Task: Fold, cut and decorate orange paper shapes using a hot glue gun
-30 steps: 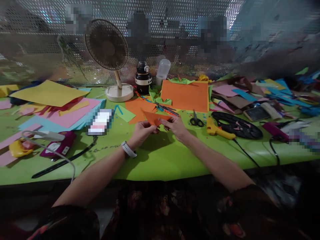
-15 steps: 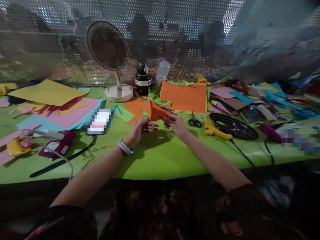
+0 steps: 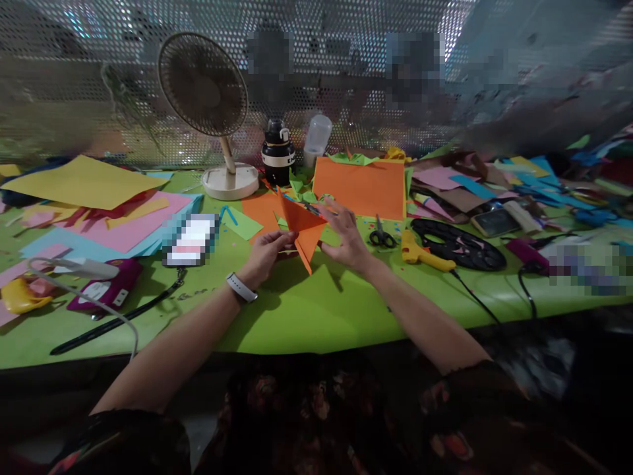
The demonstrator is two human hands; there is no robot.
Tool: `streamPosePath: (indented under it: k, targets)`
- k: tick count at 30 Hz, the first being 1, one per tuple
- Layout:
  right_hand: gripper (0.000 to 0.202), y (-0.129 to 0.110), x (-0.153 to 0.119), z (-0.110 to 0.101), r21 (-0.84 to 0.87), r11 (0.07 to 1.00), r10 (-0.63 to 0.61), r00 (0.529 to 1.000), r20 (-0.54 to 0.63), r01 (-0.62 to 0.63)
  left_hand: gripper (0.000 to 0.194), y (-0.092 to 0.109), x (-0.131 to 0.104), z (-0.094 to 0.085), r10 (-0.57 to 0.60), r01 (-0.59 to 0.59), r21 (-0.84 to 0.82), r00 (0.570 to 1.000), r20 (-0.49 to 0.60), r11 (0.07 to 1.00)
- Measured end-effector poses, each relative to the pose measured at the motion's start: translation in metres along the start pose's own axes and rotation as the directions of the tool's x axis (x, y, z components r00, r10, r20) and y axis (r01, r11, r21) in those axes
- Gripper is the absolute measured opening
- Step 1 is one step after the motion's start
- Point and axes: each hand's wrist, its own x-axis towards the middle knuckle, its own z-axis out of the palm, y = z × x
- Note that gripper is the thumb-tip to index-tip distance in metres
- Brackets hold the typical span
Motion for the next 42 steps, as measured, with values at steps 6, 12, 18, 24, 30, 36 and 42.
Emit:
streamPosePath:
  k: [6, 12, 18, 24, 30, 36, 42]
  targets:
    - [0.033, -0.014, -0.007, 0.002, -0.06, 0.977, -0.199, 0.973, 0.122, 0.207, 0.03, 0.002, -0.001, 0.0, -0.013, 0.015, -0.06, 1.0, 0.022, 0.998]
    - [0.034, -0.012, -0.007, 0.002, -0.042, 0.98, -0.188, 0.974, 0.123, 0.195, 0.032, -0.001, 0.0, 0.001, -0.022, 0.027, -0.107, 0.999, 0.044, 0.994]
    - [0.036, -0.013, -0.007, 0.003, 0.016, 0.979, -0.201, 0.968, 0.15, 0.201, 0.034, -0.005, 0.002, 0.0, 0.01, -0.003, -0.112, 0.998, 0.064, 0.994]
    - [0.038, -0.016, -0.008, 0.002, 0.102, 0.982, -0.18, 0.96, 0.215, 0.161, 0.034, -0.004, -0.001, 0.003, 0.004, 0.001, -0.113, 0.999, 0.043, 0.994]
    - [0.03, -0.016, -0.008, 0.005, 0.119, 0.983, -0.16, 0.974, 0.16, 0.142, 0.037, 0.001, -0.008, 0.009, -0.024, 0.03, -0.125, 0.999, 0.046, 0.992]
    - [0.03, -0.019, -0.008, 0.004, 0.142, 0.984, -0.13, 0.982, 0.136, 0.111, 0.036, 0.001, -0.008, 0.009, -0.013, 0.021, -0.159, 0.999, 0.052, 0.987]
    - [0.024, -0.021, -0.007, 0.003, 0.185, 0.978, -0.111, 0.991, 0.071, 0.096, 0.036, -0.002, -0.005, 0.007, -0.033, 0.044, -0.191, 0.998, 0.057, 0.981]
